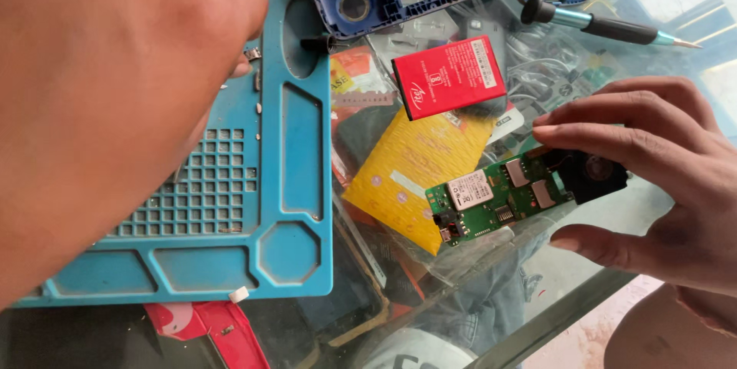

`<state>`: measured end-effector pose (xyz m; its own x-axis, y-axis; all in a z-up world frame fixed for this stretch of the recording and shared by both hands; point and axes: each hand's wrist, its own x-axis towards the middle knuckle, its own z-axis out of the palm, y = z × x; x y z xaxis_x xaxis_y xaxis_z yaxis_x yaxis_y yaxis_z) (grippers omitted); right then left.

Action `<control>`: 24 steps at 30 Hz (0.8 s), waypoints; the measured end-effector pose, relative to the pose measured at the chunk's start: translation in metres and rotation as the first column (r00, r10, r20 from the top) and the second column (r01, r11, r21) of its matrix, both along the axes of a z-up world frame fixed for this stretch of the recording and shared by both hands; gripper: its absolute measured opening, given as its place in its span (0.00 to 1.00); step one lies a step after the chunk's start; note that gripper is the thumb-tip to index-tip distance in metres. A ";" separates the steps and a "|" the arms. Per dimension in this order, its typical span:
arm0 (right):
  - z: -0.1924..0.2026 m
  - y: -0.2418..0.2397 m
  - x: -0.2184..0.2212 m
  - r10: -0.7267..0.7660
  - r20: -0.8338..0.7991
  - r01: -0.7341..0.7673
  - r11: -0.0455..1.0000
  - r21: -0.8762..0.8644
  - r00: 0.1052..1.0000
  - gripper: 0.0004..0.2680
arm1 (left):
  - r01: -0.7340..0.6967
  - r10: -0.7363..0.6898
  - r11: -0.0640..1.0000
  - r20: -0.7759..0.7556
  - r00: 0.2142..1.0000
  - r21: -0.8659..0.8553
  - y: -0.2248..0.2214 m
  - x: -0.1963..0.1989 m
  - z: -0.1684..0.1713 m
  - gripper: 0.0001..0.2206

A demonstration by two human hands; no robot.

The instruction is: The person handles a red battery and then uses tweezers to manipulate small components on a green circuit board. The person repeatedly adjusts and repositions tiny parts on the board using the tweezers while holding the board steady with the other hand.

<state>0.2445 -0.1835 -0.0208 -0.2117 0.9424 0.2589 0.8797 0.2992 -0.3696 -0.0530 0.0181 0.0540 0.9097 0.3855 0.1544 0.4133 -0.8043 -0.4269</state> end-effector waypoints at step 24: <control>0.000 0.016 -0.007 0.048 -0.015 -0.048 0.998 -0.031 0.999 0.23 | -0.260 0.258 0.857 -0.066 0.964 -0.445 0.049 -0.006 -0.047 0.19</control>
